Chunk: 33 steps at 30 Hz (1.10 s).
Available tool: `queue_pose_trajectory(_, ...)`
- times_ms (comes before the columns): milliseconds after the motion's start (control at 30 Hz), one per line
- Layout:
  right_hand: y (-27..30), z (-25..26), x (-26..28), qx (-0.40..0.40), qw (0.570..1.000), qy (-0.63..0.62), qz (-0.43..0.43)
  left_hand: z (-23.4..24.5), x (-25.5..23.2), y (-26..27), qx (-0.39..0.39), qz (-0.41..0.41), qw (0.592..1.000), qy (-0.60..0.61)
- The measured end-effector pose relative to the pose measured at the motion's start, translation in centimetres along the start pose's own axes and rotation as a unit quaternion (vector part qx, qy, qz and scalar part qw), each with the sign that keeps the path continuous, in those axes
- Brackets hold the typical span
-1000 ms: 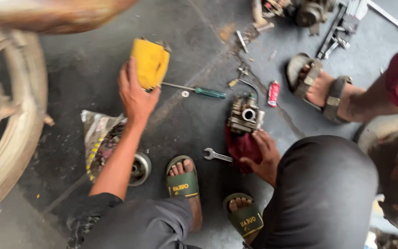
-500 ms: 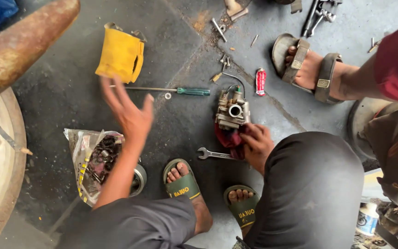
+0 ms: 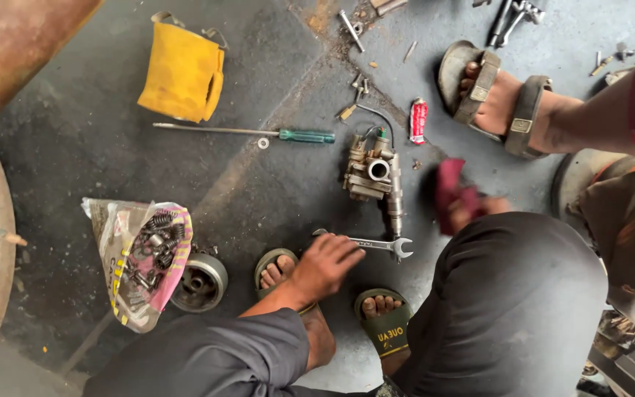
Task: Working on motorcycle engine components, adjusting parts with tools and handling internal assemblies.
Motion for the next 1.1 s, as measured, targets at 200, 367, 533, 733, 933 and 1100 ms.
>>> queue_pose_trajectory(200, 4.8, -5.1, 4.2, 0.005, 0.960, -0.043, 0.277, -1.5, 0.4, -2.9, 0.076, -0.062, 0.992, -0.079)
queue_pose_trajectory(367, 2.1, -6.7, 1.7, 0.026, 0.973, 0.028, 0.228, -1.8, 3.3, -3.3, 0.158, -0.086, 0.980, -0.079)
queue_pose_trajectory(533, -0.8, -4.8, 0.4, -0.026, 0.979, -0.014, 0.201, 2.1, 6.2, -4.2, 0.144, -0.080, 0.983, -0.078)
queue_pose_trajectory(733, -2.4, -4.3, -3.5, -0.017, 0.992, -0.080, 0.095, 7.1, 9.9, -4.1, 0.027, -0.024, 0.979, -0.202)
queue_pose_trajectory(933, -3.8, -3.5, -6.4, -0.070, 0.989, -0.064, -0.116, 10.2, 10.3, -4.0, -0.078, 0.041, 0.965, -0.248)
queue_pose_trajectory(1100, -5.4, -3.8, -2.6, -0.153, 0.950, -0.156, 0.225, 10.9, 8.5, -3.9, -0.122, 0.092, 0.967, -0.203)
Point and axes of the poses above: each hand's wrist, its own y-axis away from the middle knuckle, its own z-axis out of the back of the hand, x = y × z, the point moved 2 cm from there along -y, towards the middle knuckle
